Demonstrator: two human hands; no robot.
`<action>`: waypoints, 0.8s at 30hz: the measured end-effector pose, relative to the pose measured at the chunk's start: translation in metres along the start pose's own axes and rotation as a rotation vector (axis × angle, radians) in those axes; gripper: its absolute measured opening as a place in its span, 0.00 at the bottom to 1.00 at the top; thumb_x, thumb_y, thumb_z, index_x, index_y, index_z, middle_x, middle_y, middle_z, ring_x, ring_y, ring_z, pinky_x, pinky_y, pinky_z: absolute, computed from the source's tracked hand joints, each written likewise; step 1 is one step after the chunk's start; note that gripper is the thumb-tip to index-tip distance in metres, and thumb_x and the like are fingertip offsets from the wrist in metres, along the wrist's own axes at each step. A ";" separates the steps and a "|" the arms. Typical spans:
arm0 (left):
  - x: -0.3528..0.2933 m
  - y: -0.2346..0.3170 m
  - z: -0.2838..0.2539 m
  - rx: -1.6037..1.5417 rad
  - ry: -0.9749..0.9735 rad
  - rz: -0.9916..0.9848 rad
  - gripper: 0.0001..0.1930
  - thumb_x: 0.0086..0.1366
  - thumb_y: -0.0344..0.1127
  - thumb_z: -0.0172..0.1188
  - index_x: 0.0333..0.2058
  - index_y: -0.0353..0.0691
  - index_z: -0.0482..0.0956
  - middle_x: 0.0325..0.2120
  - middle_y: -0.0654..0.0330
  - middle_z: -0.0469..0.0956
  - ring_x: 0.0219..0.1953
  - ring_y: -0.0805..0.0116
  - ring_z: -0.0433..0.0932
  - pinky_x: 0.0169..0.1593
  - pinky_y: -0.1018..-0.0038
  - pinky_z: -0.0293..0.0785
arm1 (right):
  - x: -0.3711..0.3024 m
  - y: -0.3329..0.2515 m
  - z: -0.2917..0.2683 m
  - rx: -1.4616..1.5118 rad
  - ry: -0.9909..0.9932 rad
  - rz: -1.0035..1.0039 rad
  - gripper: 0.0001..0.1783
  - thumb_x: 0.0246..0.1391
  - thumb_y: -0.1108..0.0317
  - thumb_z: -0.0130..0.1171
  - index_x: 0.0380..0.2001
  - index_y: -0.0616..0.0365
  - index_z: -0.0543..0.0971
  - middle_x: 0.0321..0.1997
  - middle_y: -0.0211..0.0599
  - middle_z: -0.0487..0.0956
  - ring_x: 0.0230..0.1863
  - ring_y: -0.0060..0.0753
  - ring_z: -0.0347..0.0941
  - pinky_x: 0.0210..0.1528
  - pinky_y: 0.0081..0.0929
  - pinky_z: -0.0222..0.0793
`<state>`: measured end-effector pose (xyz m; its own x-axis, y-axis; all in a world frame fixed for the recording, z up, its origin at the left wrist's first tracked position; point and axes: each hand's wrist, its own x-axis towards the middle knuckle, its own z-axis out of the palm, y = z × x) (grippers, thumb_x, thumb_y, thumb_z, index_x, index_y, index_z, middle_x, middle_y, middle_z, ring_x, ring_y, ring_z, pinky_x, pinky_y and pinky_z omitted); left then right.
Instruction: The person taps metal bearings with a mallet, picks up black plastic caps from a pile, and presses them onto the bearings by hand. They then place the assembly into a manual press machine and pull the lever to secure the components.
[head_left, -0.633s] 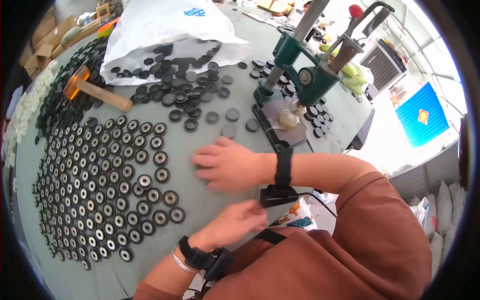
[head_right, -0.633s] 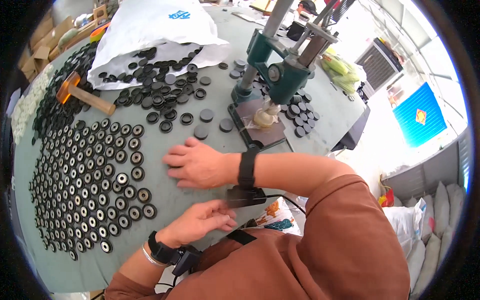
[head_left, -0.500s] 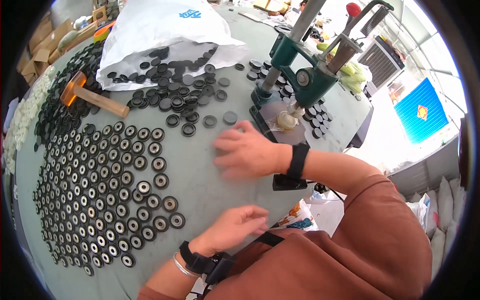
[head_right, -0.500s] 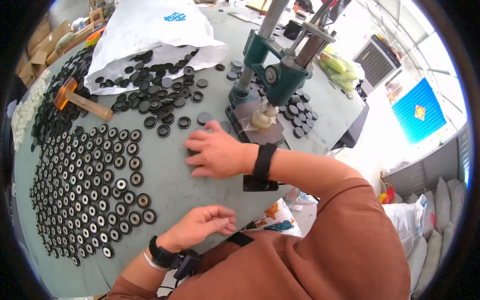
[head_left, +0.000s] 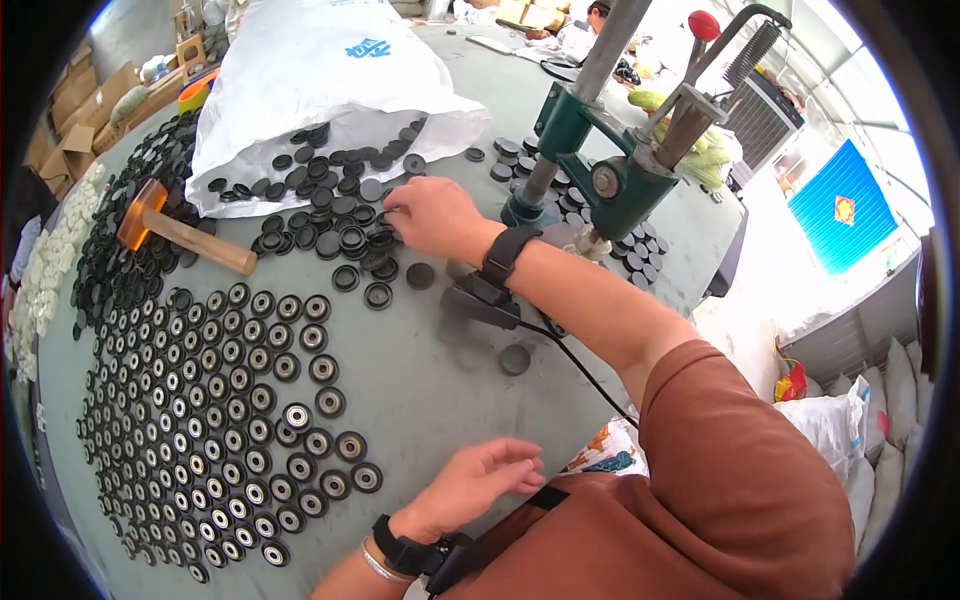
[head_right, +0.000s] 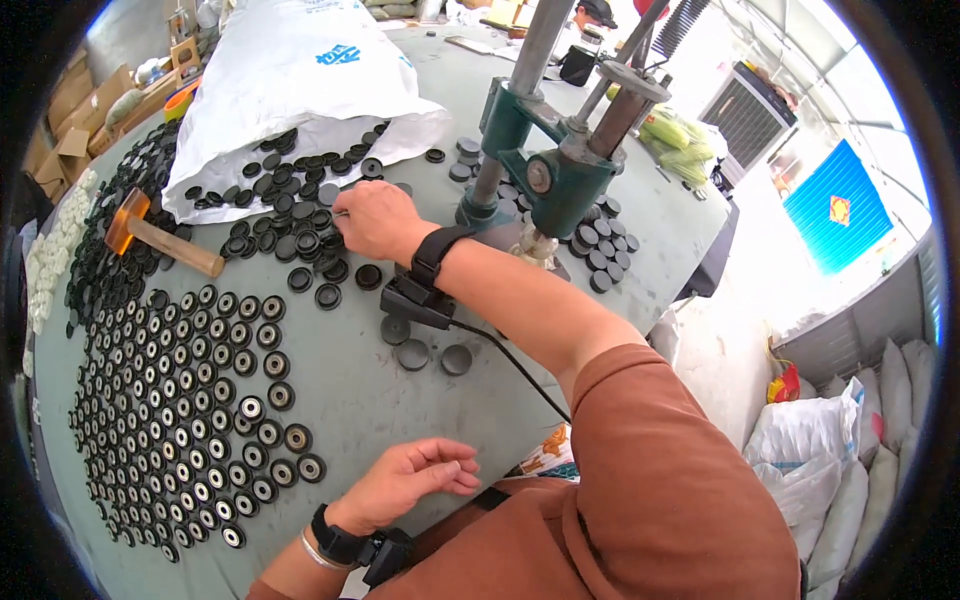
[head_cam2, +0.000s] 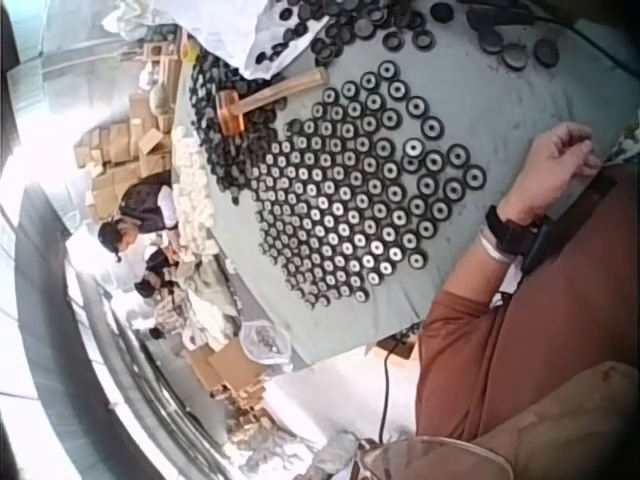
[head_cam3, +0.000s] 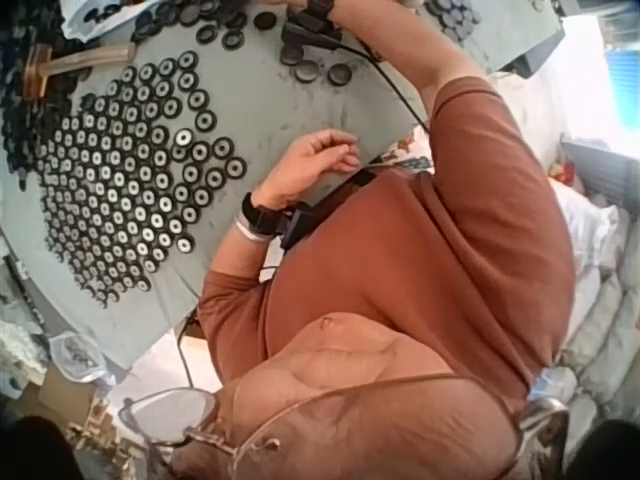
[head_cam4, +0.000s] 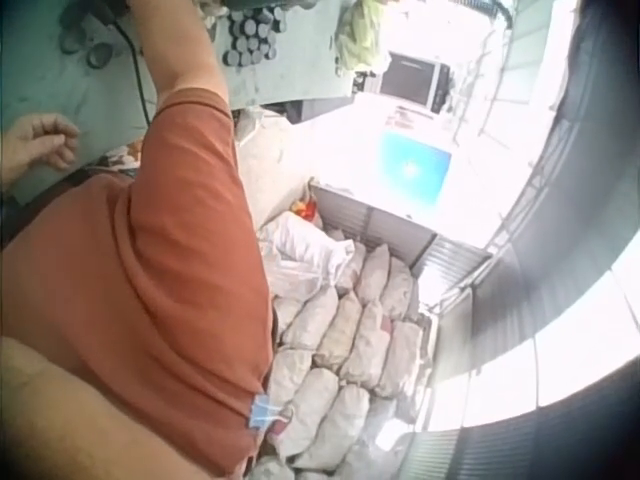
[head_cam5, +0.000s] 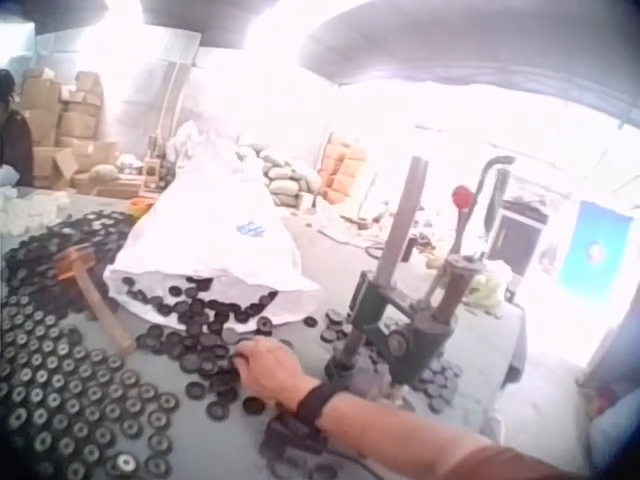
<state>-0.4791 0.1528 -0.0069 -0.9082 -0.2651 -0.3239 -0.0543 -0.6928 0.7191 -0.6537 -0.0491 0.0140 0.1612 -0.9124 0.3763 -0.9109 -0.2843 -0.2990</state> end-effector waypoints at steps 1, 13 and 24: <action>0.001 0.001 0.000 -0.002 0.000 -0.001 0.15 0.65 0.31 0.48 0.48 0.30 0.67 0.42 0.54 0.73 0.43 0.68 0.75 0.49 0.74 0.71 | 0.000 -0.003 -0.002 0.068 -0.066 -0.088 0.11 0.43 0.64 0.56 0.31 0.54 0.79 0.32 0.43 0.75 0.39 0.47 0.71 0.43 0.39 0.67; 0.000 0.001 -0.002 -0.031 0.013 -0.017 0.15 0.65 0.32 0.48 0.48 0.31 0.67 0.42 0.55 0.73 0.43 0.67 0.74 0.49 0.72 0.71 | -0.016 -0.003 0.001 0.474 -0.006 0.256 0.10 0.44 0.63 0.58 0.26 0.59 0.78 0.30 0.44 0.76 0.37 0.48 0.72 0.42 0.37 0.68; 0.000 0.000 -0.003 -0.067 -0.008 0.033 0.15 0.66 0.35 0.46 0.46 0.30 0.68 0.41 0.53 0.72 0.43 0.64 0.75 0.48 0.70 0.72 | 0.029 0.037 -0.004 -0.101 -0.222 0.114 0.15 0.33 0.62 0.63 0.28 0.58 0.80 0.32 0.44 0.79 0.37 0.45 0.75 0.41 0.32 0.71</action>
<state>-0.4784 0.1513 -0.0090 -0.9124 -0.2832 -0.2956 0.0035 -0.7274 0.6862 -0.6842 -0.0850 0.0173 0.1248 -0.9822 0.1405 -0.9595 -0.1555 -0.2348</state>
